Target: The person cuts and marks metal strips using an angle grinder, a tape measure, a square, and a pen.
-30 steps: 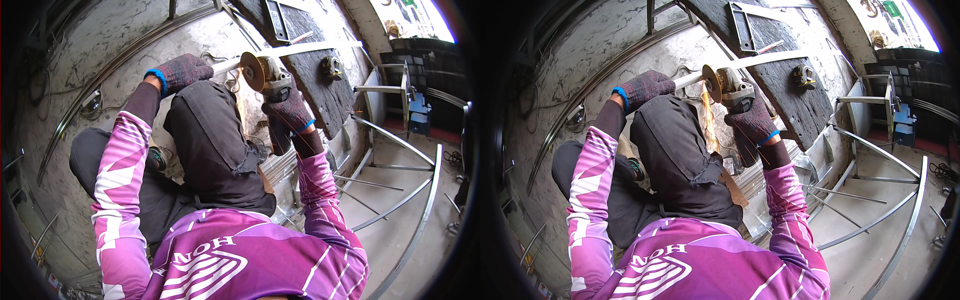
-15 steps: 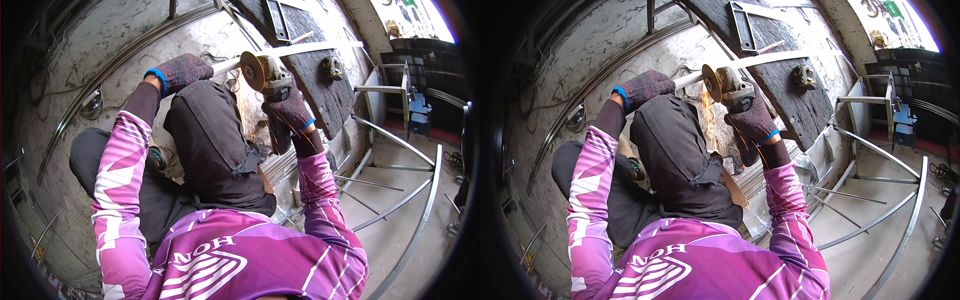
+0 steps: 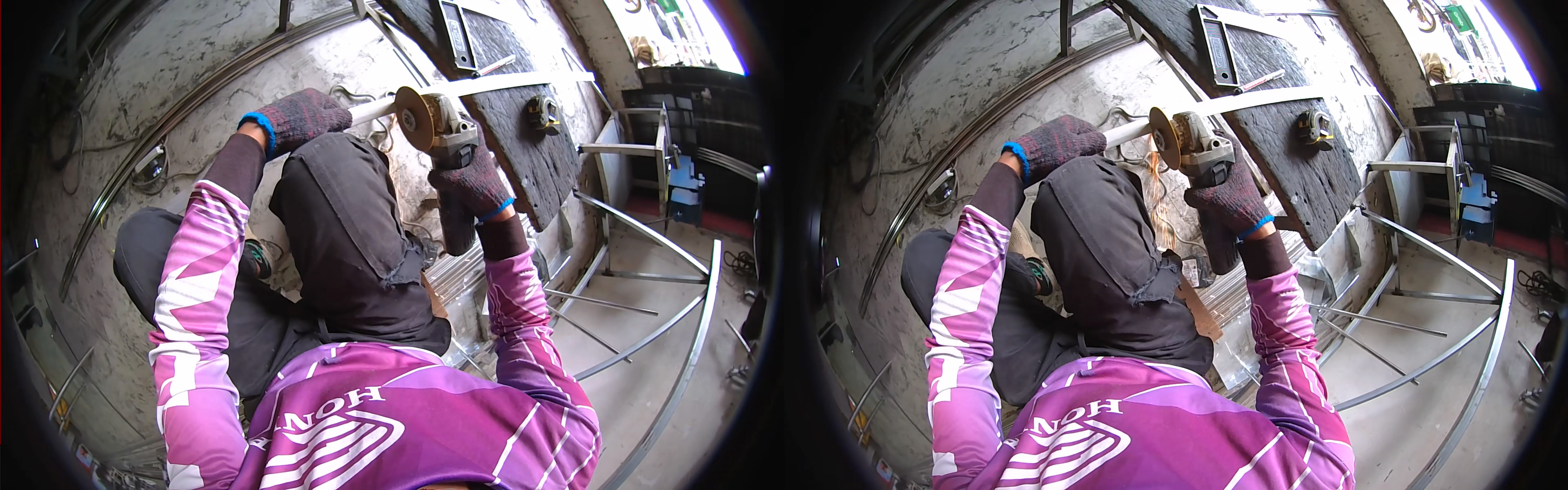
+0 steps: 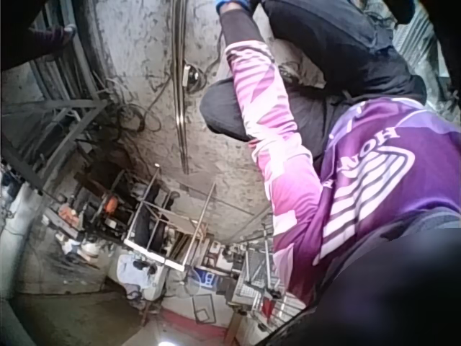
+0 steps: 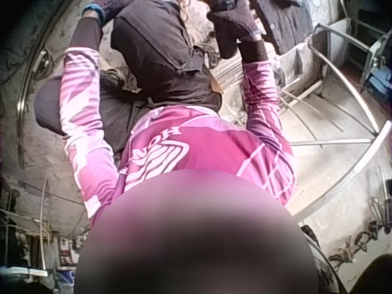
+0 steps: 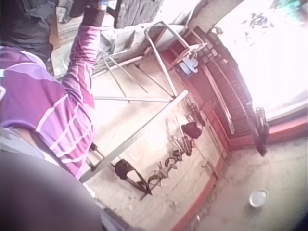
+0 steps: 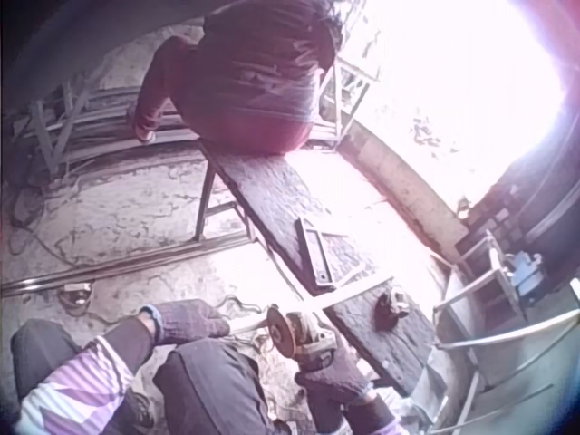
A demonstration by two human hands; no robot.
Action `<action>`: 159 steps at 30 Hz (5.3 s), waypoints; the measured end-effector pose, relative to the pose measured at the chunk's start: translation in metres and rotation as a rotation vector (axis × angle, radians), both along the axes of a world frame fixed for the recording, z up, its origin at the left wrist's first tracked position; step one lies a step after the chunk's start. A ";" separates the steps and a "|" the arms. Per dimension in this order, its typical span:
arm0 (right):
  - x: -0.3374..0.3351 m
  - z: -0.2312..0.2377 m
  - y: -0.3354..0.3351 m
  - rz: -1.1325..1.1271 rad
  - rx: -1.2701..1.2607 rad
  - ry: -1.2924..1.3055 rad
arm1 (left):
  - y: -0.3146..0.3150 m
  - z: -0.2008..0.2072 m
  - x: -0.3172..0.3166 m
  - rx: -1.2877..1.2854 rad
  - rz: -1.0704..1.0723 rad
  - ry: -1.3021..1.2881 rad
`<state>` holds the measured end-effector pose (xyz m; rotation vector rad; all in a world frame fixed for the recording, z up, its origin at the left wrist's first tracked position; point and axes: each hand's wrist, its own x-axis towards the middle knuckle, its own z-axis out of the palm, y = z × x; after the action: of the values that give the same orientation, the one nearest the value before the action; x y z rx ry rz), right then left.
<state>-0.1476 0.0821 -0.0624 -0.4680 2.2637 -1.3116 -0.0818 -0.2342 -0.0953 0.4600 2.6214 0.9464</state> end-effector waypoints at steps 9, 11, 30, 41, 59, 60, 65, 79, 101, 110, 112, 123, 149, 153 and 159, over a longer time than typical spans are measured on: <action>-0.002 -0.003 -0.004 -0.013 0.000 0.016 | 0.000 0.003 -0.001 -0.039 0.004 -0.016; -0.001 -0.002 -0.007 -0.033 -0.019 0.031 | -0.001 0.000 0.000 -0.045 -0.011 0.021; 0.010 -0.011 0.004 -0.063 -0.008 -0.097 | -0.005 -0.012 -0.001 -0.052 -0.067 0.154; 0.004 -0.017 0.008 -0.018 -0.011 -0.071 | -0.005 -0.015 -0.002 -0.082 -0.109 0.225; 0.008 -0.015 0.006 -0.034 0.005 -0.092 | -0.007 -0.012 -0.001 -0.092 -0.113 0.198; 0.006 -0.018 0.008 -0.037 0.006 -0.091 | -0.006 -0.011 -0.001 -0.074 -0.100 0.165; 0.005 -0.017 0.005 -0.038 0.014 -0.058 | -0.007 -0.008 0.000 -0.099 -0.116 0.177; 0.004 -0.028 0.007 -0.025 -0.003 -0.077 | -0.006 -0.004 0.001 -0.095 -0.102 0.166; 0.006 -0.017 0.003 -0.019 0.053 0.043 | -0.006 -0.007 0.000 -0.053 -0.110 0.197; 0.005 -0.018 0.004 -0.040 -0.018 -0.053 | -0.005 0.003 0.003 0.032 -0.055 0.129; 0.004 -0.015 0.001 -0.027 0.031 -0.014 | -0.004 0.003 0.003 0.027 -0.049 0.123; 0.007 -0.016 -0.005 -0.064 0.009 0.017 | -0.003 0.006 0.005 0.142 0.101 0.028; 0.129 -0.003 0.099 -0.277 -0.286 0.160 | 0.078 0.107 0.166 -0.253 0.515 0.483; 0.123 0.000 0.087 -0.292 -0.185 0.311 | 0.096 0.101 0.148 -0.241 0.514 0.515; 0.122 0.021 0.066 -0.224 -0.014 0.410 | 0.105 0.096 0.139 -0.257 0.462 0.573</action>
<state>-0.0258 0.1480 -0.0418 -0.5413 2.7104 -1.4468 0.0569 -0.1295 0.0008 0.0527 3.4121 0.6405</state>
